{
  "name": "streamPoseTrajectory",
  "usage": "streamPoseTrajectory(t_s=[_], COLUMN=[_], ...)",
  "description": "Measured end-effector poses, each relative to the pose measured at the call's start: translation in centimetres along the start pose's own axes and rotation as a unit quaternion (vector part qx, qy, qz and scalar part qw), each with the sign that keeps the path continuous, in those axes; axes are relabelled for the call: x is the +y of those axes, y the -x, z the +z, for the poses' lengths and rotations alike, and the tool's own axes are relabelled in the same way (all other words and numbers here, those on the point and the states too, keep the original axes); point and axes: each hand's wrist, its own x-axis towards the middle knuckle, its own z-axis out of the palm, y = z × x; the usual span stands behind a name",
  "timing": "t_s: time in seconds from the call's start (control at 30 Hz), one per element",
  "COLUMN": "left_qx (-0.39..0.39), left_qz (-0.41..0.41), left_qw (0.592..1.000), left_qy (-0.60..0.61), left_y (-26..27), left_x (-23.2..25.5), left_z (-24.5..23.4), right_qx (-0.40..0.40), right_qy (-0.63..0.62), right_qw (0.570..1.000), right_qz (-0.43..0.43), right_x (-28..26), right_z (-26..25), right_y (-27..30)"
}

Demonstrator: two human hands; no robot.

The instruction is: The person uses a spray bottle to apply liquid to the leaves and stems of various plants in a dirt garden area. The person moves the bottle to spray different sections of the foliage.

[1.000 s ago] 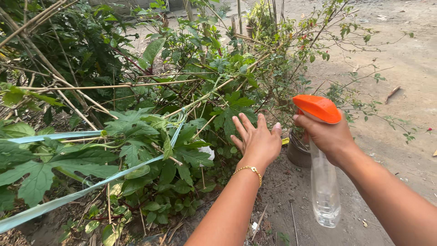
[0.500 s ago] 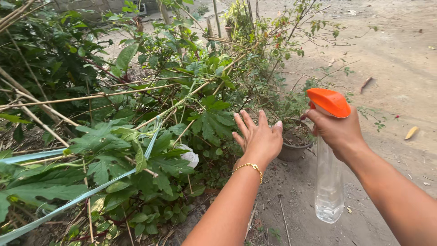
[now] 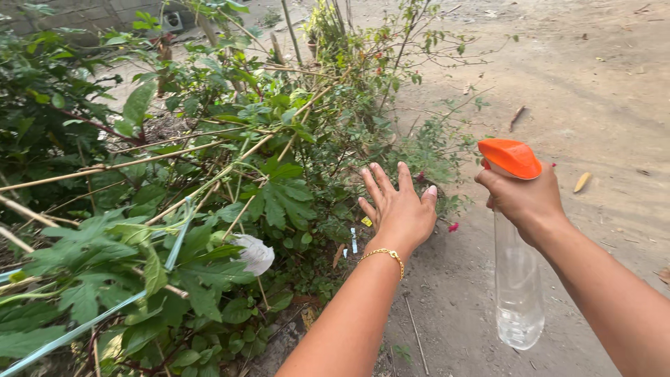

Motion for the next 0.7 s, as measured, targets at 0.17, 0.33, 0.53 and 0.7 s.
streamPoseTrajectory(t_s=[0.17,0.33,0.53,0.7], left_qx=[-0.013,-0.01,-0.008,-0.009], left_qz=[0.018,0.031,0.03,0.024], left_qw=[1.0,0.999,0.999,0.999], left_qy=[-0.018,-0.02,-0.026,-0.035], left_y=[-0.4,-0.5,-0.6,-0.7], left_x=[1.8,2.9,3.5,4.2], left_z=[1.2,2.2,3.3,4.0], right_qx=[0.002,0.025,-0.002,-0.021], right_qy=[0.018,0.074,0.044,0.013], right_qw=[1.0,0.996,0.998,0.999], right_qz=[0.016,0.052,0.039,0.03], right_x=[1.0,2.0,2.9,2.7], right_z=[-1.7,-3.3,-5.1,-5.5], right_y=[-0.4,-0.9,-1.4,-1.9])
